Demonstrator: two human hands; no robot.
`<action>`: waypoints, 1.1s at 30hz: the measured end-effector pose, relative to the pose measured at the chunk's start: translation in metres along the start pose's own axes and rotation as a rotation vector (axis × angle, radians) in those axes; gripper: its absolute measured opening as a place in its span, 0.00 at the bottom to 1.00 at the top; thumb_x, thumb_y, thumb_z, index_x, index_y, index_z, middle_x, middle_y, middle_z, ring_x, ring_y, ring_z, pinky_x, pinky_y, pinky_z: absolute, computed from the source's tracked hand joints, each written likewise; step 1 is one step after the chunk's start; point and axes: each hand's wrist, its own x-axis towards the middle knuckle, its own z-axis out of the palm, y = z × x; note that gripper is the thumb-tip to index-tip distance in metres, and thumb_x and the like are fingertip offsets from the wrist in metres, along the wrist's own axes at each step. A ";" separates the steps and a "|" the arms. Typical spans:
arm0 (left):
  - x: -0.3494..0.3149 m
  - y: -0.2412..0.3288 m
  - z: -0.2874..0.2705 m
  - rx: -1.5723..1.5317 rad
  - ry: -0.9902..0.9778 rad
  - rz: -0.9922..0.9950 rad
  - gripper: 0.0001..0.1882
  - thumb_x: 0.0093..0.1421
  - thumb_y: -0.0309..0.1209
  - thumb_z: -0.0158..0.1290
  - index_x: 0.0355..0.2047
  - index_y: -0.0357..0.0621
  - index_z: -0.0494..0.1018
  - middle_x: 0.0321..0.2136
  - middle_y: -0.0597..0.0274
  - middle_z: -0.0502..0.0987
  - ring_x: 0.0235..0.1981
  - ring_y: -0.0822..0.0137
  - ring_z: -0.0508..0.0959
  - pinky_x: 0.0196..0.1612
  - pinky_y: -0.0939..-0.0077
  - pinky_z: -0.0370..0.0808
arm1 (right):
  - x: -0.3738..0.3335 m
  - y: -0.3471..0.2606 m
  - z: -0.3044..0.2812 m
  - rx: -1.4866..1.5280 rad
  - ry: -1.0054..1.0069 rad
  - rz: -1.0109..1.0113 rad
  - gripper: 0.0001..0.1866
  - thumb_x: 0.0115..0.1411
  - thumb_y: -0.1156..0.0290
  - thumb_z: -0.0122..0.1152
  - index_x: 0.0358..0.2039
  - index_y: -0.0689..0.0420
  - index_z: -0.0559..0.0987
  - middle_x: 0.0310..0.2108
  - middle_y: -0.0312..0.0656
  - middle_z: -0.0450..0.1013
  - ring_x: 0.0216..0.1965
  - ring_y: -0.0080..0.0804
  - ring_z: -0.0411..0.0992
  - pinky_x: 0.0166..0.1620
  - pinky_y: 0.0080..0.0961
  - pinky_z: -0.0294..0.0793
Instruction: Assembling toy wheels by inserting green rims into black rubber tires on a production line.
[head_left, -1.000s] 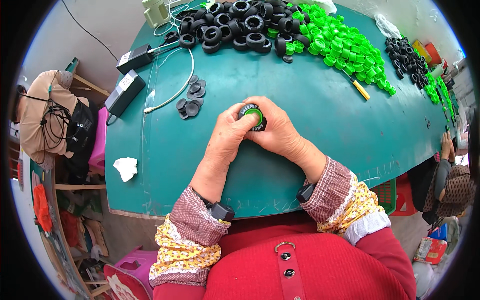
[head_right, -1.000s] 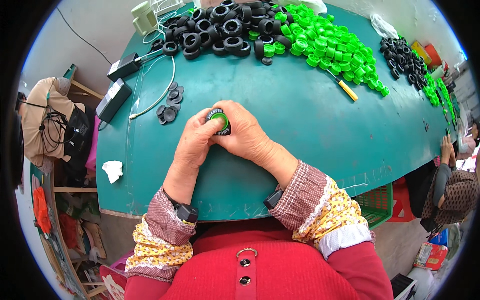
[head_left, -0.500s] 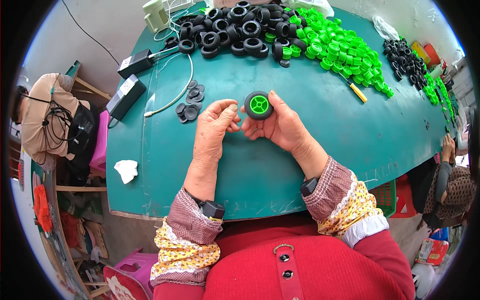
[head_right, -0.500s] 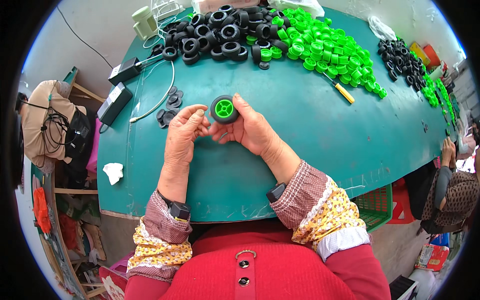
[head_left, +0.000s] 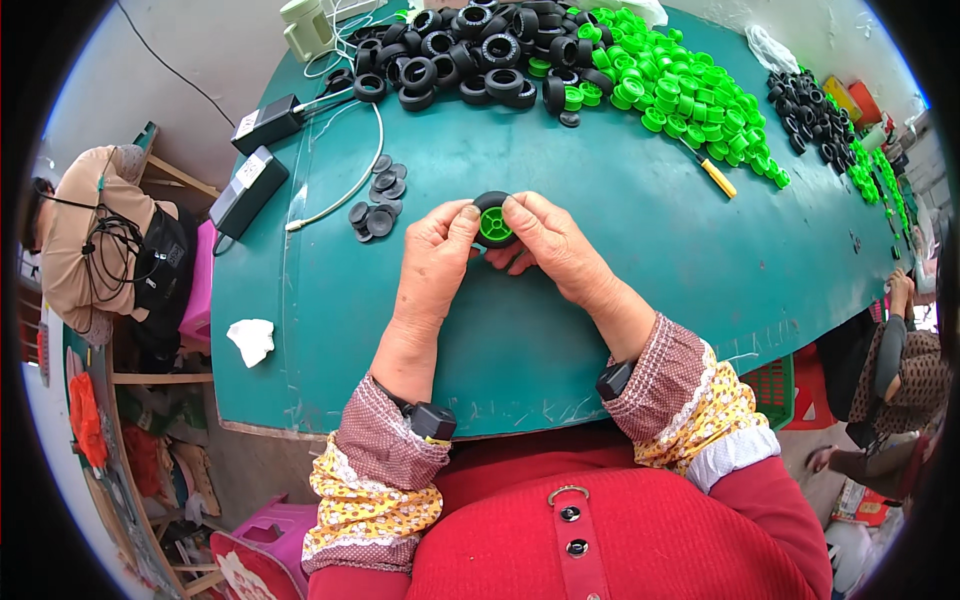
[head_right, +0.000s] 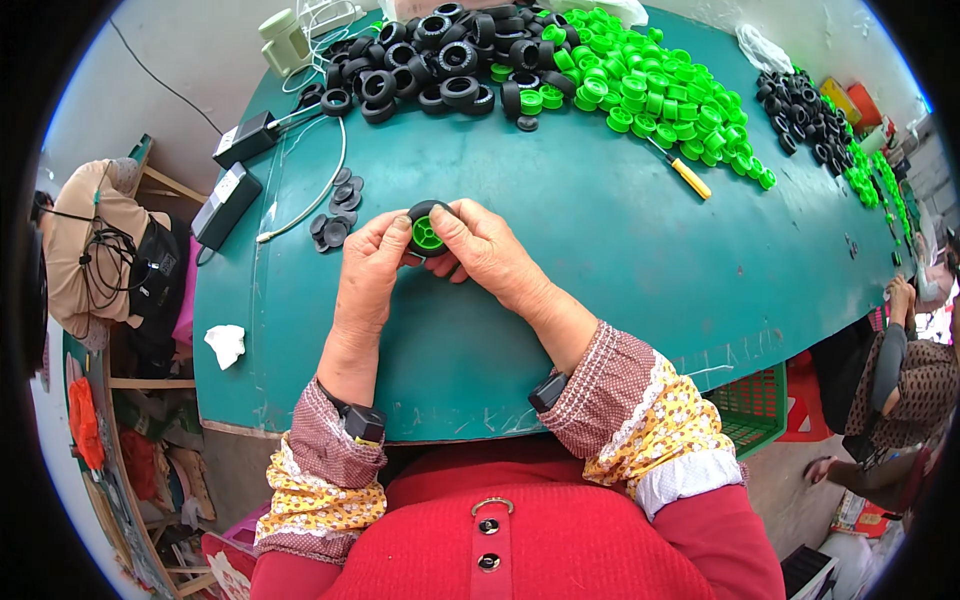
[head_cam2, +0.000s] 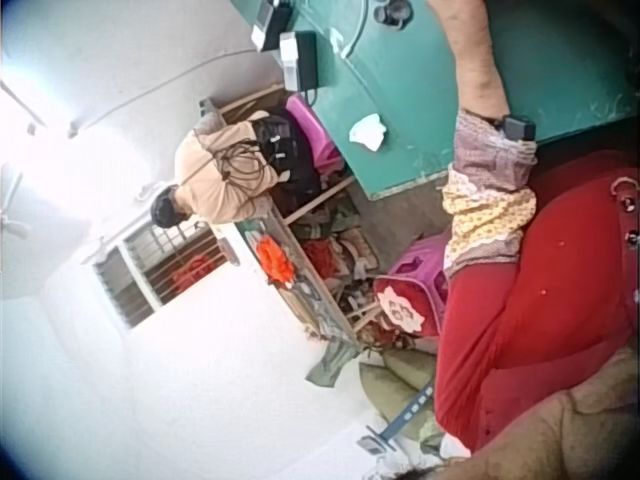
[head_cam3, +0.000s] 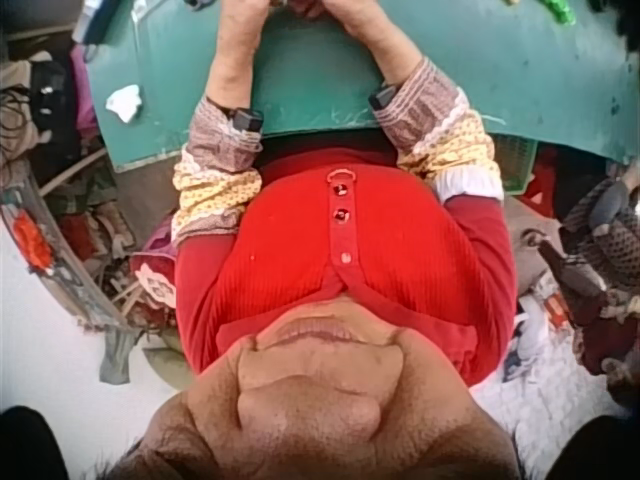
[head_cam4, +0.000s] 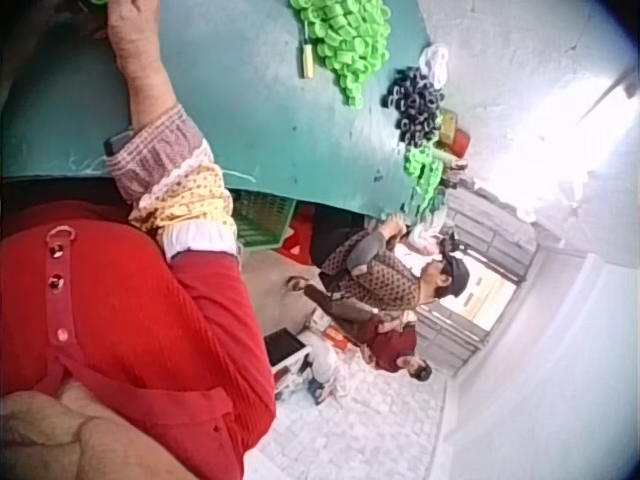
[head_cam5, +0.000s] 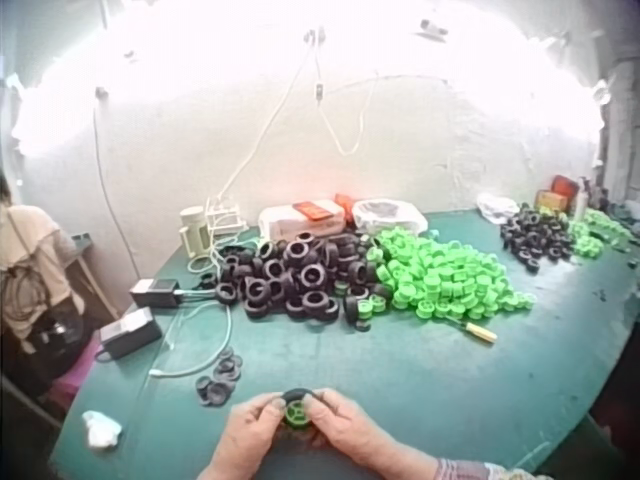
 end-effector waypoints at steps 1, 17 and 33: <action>0.000 -0.001 0.000 0.000 -0.002 -0.001 0.13 0.59 0.36 0.47 0.33 0.37 0.73 0.25 0.69 0.74 0.25 0.77 0.72 0.27 0.83 0.67 | 0.000 0.001 0.002 0.001 0.002 0.000 0.21 0.59 0.51 0.47 0.36 0.60 0.71 0.27 0.39 0.71 0.27 0.21 0.70 0.31 0.17 0.71; -0.003 -0.001 0.010 0.391 0.097 0.290 0.09 0.58 0.30 0.48 0.33 0.34 0.72 0.21 0.58 0.74 0.22 0.73 0.72 0.26 0.79 0.69 | 0.000 0.006 0.008 0.256 0.112 -0.069 0.15 0.58 0.59 0.53 0.39 0.57 0.73 0.31 0.32 0.70 0.32 0.18 0.66 0.33 0.16 0.66; -0.002 -0.006 0.011 -0.062 0.030 0.133 0.09 0.56 0.25 0.50 0.36 0.32 0.71 0.28 0.64 0.75 0.29 0.78 0.73 0.32 0.86 0.71 | 0.002 0.012 0.007 0.286 0.103 -0.123 0.12 0.57 0.67 0.55 0.37 0.62 0.73 0.31 0.33 0.70 0.32 0.16 0.65 0.36 0.14 0.66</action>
